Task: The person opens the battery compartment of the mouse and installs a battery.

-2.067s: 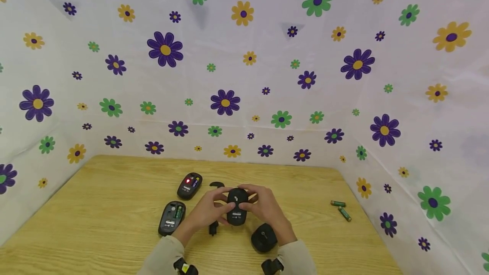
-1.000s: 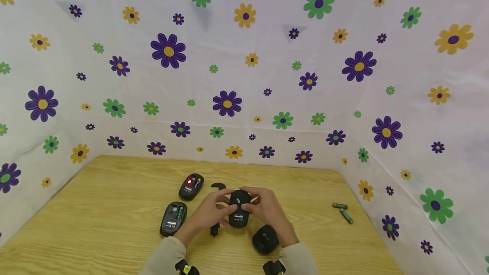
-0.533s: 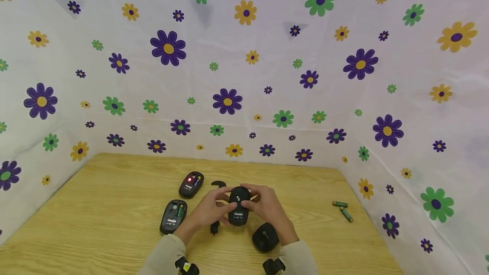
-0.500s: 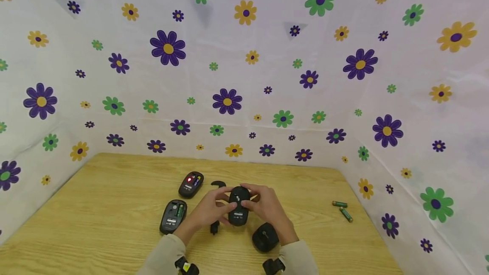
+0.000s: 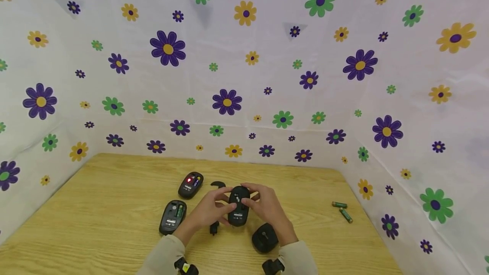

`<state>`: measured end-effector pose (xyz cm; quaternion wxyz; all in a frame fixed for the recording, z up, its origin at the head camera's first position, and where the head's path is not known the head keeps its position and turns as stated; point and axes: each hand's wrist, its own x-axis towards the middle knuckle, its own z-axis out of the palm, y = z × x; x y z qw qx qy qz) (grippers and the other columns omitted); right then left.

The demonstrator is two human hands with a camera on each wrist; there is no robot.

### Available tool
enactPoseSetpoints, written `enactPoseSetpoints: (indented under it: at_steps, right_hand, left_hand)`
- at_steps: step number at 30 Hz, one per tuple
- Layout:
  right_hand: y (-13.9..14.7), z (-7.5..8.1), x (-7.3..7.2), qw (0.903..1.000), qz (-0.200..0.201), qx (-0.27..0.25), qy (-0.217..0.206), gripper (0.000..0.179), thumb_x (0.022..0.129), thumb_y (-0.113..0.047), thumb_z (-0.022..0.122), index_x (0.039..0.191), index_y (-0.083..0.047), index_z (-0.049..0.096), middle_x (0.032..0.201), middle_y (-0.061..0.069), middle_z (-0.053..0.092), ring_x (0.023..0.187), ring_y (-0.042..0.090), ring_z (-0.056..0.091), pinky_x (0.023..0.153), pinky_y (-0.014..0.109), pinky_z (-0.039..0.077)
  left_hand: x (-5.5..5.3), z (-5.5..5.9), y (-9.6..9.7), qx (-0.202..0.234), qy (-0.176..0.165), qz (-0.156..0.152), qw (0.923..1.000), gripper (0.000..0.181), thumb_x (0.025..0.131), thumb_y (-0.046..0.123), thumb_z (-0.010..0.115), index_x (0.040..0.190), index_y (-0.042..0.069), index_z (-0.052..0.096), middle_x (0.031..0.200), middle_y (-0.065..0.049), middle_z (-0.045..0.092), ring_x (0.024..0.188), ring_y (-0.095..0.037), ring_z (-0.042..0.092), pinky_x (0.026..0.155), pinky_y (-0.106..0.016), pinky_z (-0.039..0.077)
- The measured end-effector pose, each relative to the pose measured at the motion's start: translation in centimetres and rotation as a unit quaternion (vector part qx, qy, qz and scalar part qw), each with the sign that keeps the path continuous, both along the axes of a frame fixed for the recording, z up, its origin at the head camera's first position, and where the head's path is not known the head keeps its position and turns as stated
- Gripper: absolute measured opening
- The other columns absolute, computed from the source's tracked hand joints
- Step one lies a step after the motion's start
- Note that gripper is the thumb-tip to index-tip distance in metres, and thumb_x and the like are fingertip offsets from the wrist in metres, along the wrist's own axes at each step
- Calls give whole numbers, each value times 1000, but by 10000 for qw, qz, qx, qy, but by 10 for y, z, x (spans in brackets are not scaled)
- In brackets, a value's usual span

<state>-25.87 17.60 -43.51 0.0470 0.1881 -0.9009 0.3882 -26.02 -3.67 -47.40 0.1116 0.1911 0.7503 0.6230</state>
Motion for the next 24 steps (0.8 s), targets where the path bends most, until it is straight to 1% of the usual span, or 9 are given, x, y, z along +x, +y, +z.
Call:
enactPoseSetpoints:
  at_steps: [3,7,10,13,16,19,21,24]
  right_hand:
    - [-1,0,1,9996,-115,68,250,41,91,-5,77,131,-9,71,106,12,70,89,21,70,72,25,63]
    - [-3,1,2,9983,-224,109,533,39,88,-3,79,127,-10,74,92,5,65,82,14,63,66,20,56]
    - [-5,3,2,9978,-310,18,591,38,88,-1,79,125,-11,75,85,3,61,80,12,59,64,18,51]
    - [-6,4,2,9978,-352,-106,559,37,88,1,78,123,-10,76,82,2,59,79,12,58,63,18,49]
    - [-7,5,2,9978,-303,-243,534,36,90,3,75,124,-9,75,83,4,60,78,13,60,62,17,51]
    - [-7,5,1,9982,-192,-364,437,38,91,4,73,127,-8,73,87,7,64,78,13,64,63,16,57]
    - [-7,6,0,9983,-123,-422,395,38,92,4,71,129,-6,72,89,10,66,77,14,67,64,18,60]
    - [-4,8,0,9980,-154,-544,281,39,93,5,71,130,-6,71,90,12,68,76,20,70,66,26,64]
  left_hand:
    - [0,0,0,1,14,-13,10000,56,101,17,68,152,7,48,121,-22,63,92,-27,76,66,-44,67]
    - [-1,0,0,31,6,-25,10000,56,101,17,68,152,8,48,122,-22,64,92,-28,76,66,-44,67]
    - [-1,0,0,60,-7,-35,10000,55,101,17,68,152,8,48,121,-22,64,92,-27,77,66,-44,67]
    - [-1,0,1,88,-24,-58,9999,55,101,17,68,152,9,48,121,-21,64,92,-27,77,66,-43,67]
    - [-1,-1,1,100,-24,-78,9999,54,101,17,68,152,9,48,120,-21,64,91,-27,77,66,-43,67]
    - [-1,-1,0,102,7,-79,9999,53,102,16,67,151,9,49,119,-21,64,91,-28,77,66,-43,67]
    - [-1,-2,0,96,24,-71,9999,53,102,16,67,151,9,49,119,-22,64,91,-28,77,66,-43,67]
    - [-2,-2,0,60,23,-52,10000,54,102,17,67,151,9,49,121,-22,63,92,-28,77,66,-43,67]
